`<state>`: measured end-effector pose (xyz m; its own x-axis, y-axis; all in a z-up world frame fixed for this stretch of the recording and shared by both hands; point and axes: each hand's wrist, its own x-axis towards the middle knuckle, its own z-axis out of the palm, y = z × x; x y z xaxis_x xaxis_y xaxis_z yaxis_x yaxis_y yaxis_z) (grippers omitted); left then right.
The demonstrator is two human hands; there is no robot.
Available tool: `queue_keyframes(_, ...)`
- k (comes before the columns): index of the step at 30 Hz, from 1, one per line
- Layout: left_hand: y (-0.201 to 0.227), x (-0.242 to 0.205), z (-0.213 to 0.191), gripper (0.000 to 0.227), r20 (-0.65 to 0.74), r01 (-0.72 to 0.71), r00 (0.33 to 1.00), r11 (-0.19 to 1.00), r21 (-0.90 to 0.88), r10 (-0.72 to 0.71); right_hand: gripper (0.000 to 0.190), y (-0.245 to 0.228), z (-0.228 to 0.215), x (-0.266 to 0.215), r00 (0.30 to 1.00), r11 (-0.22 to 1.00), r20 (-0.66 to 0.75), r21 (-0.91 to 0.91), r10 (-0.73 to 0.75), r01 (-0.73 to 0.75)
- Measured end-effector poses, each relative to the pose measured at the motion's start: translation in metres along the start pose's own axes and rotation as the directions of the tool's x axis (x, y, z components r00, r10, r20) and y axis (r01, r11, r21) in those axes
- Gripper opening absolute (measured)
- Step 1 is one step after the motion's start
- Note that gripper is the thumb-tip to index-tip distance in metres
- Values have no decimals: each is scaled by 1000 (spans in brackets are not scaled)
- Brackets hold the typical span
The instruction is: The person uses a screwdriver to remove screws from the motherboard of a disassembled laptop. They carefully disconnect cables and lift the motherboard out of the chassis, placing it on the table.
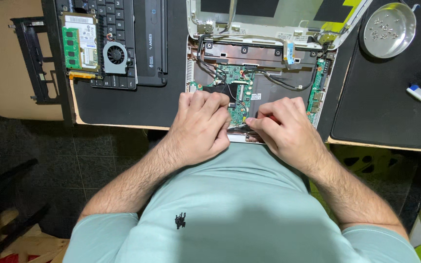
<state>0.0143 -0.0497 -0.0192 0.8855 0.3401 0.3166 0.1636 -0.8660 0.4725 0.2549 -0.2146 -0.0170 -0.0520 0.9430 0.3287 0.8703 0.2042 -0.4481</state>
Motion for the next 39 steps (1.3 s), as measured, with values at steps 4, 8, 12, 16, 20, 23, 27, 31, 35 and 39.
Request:
queue_keyframes(4,-1,0,-3,10,-35,-10,999,999,-42,9,7,1,0,0,998,999,-52,31,-18,20)
queue_keyframes(8,2,-1,-1,15,-62,31,998,999,-38,-33,5,7,-3,-10,986,992,-162,126,37,-17)
queue_keyframes(12,1,-2,-1,15,-70,20,997,998,-62,-24,16,24,-16,-33,962,989,-260,138,82,-47)
queue_keyframes(16,0,-1,-10,15,-73,-17,997,992,-123,8,16,35,-30,-55,941,982,-301,156,152,-108)
queue_keyframes(20,3,1,-13,15,-75,-56,996,995,-85,49,15,47,-44,-79,911,970,-339,147,235,-196)
queue_keyframes(23,10,6,-14,17,-91,-60,994,996,-64,54,14,44,-53,-86,911,962,-311,134,270,-239)
queue_keyframes(27,27,24,-2,20,-115,-121,987,989,-88,111,9,42,-59,-96,931,958,-231,10,281,-287)
queue_keyframes(31,49,55,32,21,-157,-194,972,976,-95,177,4,39,-64,-91,942,961,-217,-47,257,-273)
queue_keyframes(35,59,82,67,21,-154,-234,961,972,-3,231,4,34,-72,-86,950,934,-151,-191,275,-301)
queue_keyframes(39,68,97,73,18,-100,-256,961,966,33,258,6,34,-72,-83,956,914,-121,-282,268,-292)
